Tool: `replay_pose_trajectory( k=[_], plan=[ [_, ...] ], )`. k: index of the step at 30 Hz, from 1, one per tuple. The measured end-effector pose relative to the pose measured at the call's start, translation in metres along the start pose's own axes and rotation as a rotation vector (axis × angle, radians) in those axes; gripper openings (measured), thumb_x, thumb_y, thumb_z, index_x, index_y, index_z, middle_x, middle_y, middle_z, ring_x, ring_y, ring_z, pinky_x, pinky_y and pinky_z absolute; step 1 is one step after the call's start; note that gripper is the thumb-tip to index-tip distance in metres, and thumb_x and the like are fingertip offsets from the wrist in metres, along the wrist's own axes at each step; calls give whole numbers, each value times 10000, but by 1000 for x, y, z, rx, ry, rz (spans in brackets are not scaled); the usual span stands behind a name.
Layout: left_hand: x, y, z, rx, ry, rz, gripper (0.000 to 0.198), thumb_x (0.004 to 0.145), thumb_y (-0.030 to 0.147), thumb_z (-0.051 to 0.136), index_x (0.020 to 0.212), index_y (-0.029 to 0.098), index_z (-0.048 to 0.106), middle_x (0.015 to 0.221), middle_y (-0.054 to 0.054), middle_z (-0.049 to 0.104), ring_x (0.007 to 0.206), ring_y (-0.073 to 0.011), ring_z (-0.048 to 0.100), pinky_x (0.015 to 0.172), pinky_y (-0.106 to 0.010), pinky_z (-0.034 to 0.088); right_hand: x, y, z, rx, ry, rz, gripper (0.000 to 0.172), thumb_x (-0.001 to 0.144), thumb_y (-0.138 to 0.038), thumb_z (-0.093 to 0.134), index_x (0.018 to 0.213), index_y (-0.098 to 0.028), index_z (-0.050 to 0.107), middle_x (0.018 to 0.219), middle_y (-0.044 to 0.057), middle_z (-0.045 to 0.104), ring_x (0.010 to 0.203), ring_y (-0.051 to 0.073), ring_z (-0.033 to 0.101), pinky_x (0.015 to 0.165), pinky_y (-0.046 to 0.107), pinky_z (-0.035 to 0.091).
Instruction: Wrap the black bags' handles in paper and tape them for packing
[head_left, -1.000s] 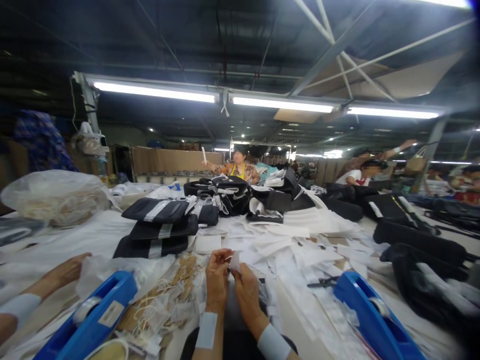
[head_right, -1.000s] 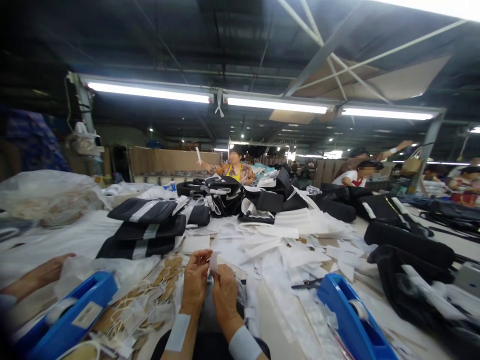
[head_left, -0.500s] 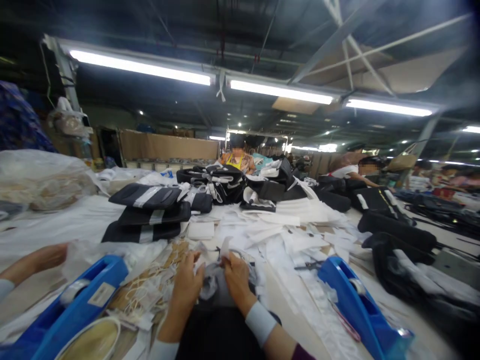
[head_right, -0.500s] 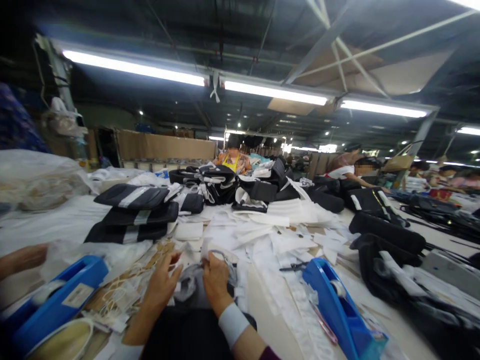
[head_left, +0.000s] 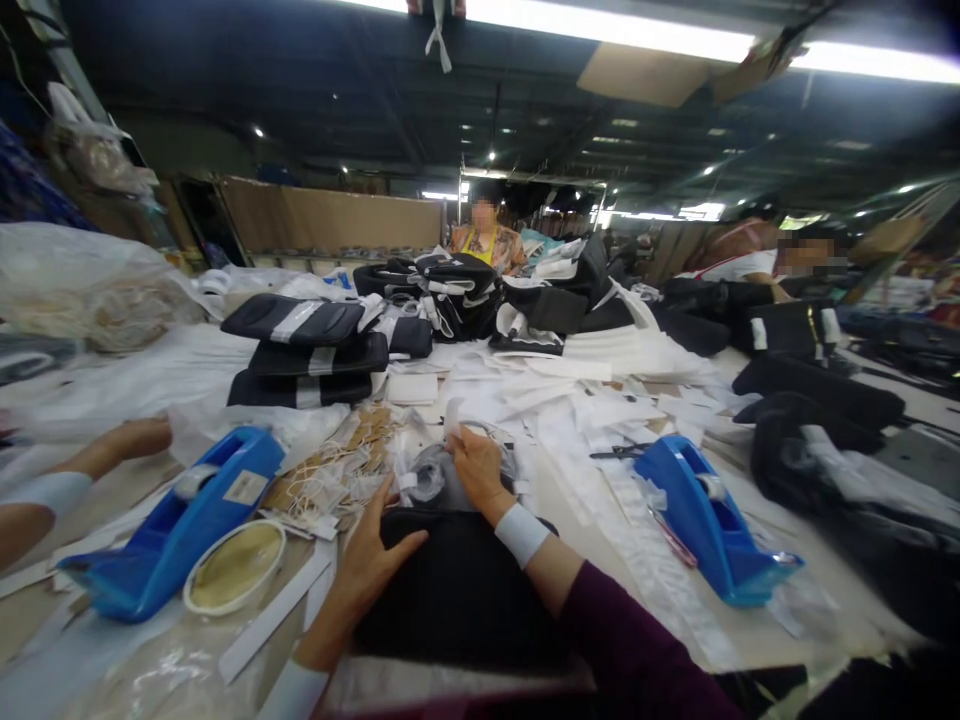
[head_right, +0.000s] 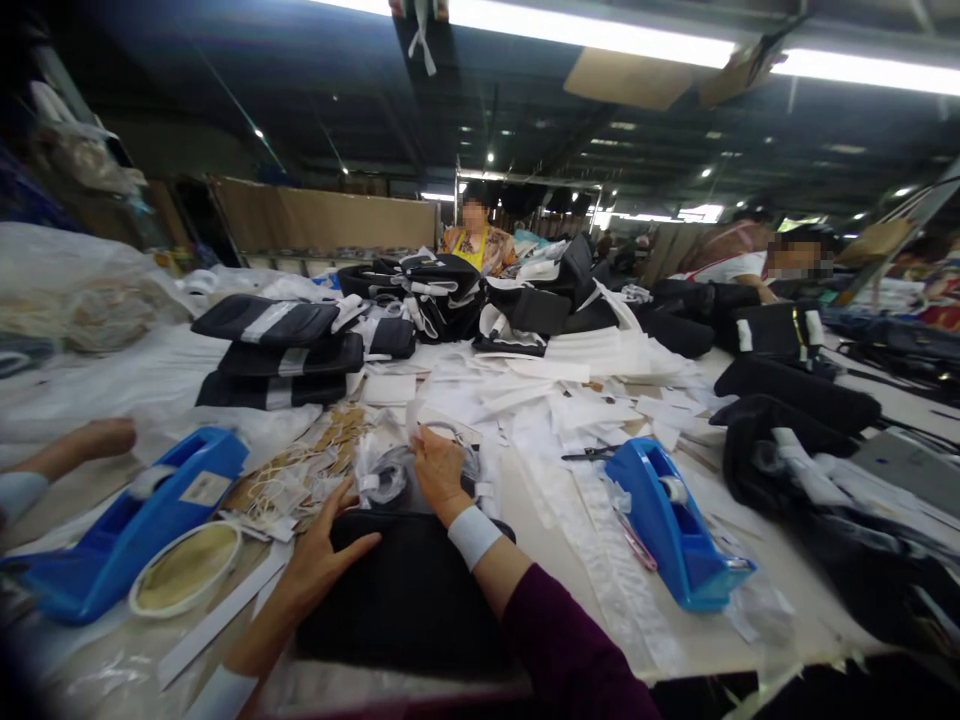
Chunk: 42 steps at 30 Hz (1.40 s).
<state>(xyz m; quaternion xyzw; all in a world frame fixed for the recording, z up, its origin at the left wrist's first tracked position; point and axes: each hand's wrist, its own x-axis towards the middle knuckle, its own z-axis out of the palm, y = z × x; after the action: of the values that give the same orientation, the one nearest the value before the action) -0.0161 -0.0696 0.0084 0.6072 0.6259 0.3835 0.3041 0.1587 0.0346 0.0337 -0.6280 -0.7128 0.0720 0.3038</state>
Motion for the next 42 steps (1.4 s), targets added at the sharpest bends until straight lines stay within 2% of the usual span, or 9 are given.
replay_pose_trajectory(
  k=[8,13,17,20,23,27,33,37,42],
  plan=[
    [-15,1,47,7,213,86,748,783,487,635,1399,171,350,1326,-153,502,1219,-302,517,1051,-511,421,12,16,-6,4,-70,-163,203,945,-324,517,898,-202,673,827,42,711,757,172,627,632,259,311],
    [-22,26,57,485,422,338,702,813,421,653,1390,116,395,1390,-228,406,1297,-400,389,1043,-608,372,14,25,-9,16,-92,-214,216,945,-327,517,892,-191,676,827,53,710,752,176,620,638,262,315],
    [-13,55,63,806,167,611,340,866,127,541,1200,109,606,1288,-165,558,1227,-326,488,1043,-474,421,14,28,-5,60,-80,-229,203,942,-311,525,884,-186,674,808,43,704,722,159,601,642,255,321],
    [3,63,77,905,58,674,276,906,157,494,1112,64,653,1206,-178,625,1180,-312,542,1033,-442,436,15,30,-4,111,-51,-241,190,928,-287,546,823,-181,664,737,21,681,660,143,572,631,249,329],
    [16,62,88,941,57,708,369,945,257,459,1207,42,604,1262,-202,600,1253,-331,492,1092,-498,355,16,33,-3,166,-13,-274,191,907,-265,578,752,-173,642,713,10,651,642,138,549,621,245,350],
    [22,59,88,902,18,707,381,955,335,442,1217,116,611,1270,-158,608,1234,-318,505,1111,-536,298,10,32,-4,248,13,-389,177,903,-198,559,752,-176,648,871,23,644,782,136,574,713,227,417],
    [22,45,89,946,15,792,329,938,240,464,1215,153,618,1196,-125,653,1206,-307,528,1134,-544,254,-22,34,-18,327,101,-546,208,858,-83,523,842,-183,705,872,50,608,874,170,543,775,261,451],
    [24,36,93,893,85,791,327,935,248,466,1209,155,620,1266,-119,621,1278,-297,478,1136,-518,275,-45,44,-33,252,145,-636,258,859,-49,507,931,-191,710,850,49,616,829,170,531,737,268,442],
    [21,44,89,885,28,764,307,918,238,491,1158,137,653,1252,-149,625,1338,-328,419,1115,-516,308,-57,54,-41,127,162,-696,225,877,-72,529,979,-187,694,877,54,634,814,176,525,727,288,428]
  ],
)
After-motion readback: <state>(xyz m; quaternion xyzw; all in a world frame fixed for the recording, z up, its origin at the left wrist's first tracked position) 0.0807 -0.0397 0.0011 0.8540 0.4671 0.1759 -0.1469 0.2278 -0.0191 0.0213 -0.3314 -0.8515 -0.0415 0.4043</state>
